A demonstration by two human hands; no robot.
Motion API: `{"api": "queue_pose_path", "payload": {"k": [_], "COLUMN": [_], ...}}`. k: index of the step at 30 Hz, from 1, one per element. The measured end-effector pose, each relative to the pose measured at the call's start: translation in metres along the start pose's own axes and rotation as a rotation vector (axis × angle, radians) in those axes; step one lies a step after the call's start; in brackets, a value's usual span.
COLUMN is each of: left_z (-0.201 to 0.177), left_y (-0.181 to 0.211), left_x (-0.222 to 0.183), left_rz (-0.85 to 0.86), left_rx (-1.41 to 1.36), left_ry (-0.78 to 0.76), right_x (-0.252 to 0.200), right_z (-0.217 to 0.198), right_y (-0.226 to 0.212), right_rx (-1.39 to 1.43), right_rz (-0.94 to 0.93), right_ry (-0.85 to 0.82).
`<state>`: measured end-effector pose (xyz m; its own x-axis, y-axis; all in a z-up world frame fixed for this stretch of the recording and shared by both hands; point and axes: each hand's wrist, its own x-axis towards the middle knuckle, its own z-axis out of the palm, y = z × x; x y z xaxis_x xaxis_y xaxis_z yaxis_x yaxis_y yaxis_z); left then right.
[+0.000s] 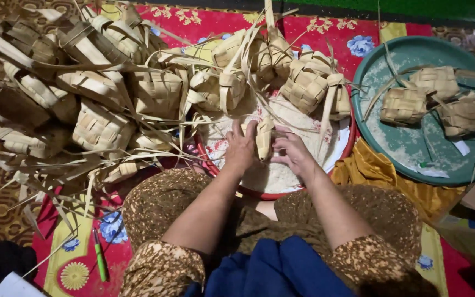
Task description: Filling woven palm leaf pouches (ketupat) with raw rice in preparation for cooking.
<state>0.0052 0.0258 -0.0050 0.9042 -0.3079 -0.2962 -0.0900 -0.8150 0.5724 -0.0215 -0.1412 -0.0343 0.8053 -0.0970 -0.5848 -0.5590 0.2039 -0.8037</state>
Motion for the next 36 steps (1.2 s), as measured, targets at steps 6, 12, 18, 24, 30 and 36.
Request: {"api": "queue_pose_path", "payload": {"k": [6,12,18,24,30,36], "left_z": [0.025,0.018,0.016,0.024,0.011,0.002], "left_y": [-0.013,-0.004,0.013,0.002,0.006,0.004], "left_x": [0.018,0.008,-0.009,0.004,0.003,0.012], "left_rz": [0.067,0.053,0.134,0.148,0.081,-0.013], "left_rx": [0.053,0.162,0.339,0.533,0.422,0.274], "left_ry": [-0.043,-0.056,-0.103,-0.067,-0.181,-0.401], "right_x": [0.001,-0.013,-0.074,-0.083,-0.102,-0.113], "right_z": [-0.006,-0.012,0.004,0.017,0.030,0.039], "right_y": [-0.006,0.016,-0.022,-0.034,-0.048,-0.055], "right_rx": [-0.150,-0.893,-1.457,-1.553,-1.567,-1.587], "right_rz": [-0.250,-0.505,-0.149,-0.051,-0.022,0.033], "right_ry": [0.111,-0.008,-0.325,-0.365,-0.372,-0.423]}}
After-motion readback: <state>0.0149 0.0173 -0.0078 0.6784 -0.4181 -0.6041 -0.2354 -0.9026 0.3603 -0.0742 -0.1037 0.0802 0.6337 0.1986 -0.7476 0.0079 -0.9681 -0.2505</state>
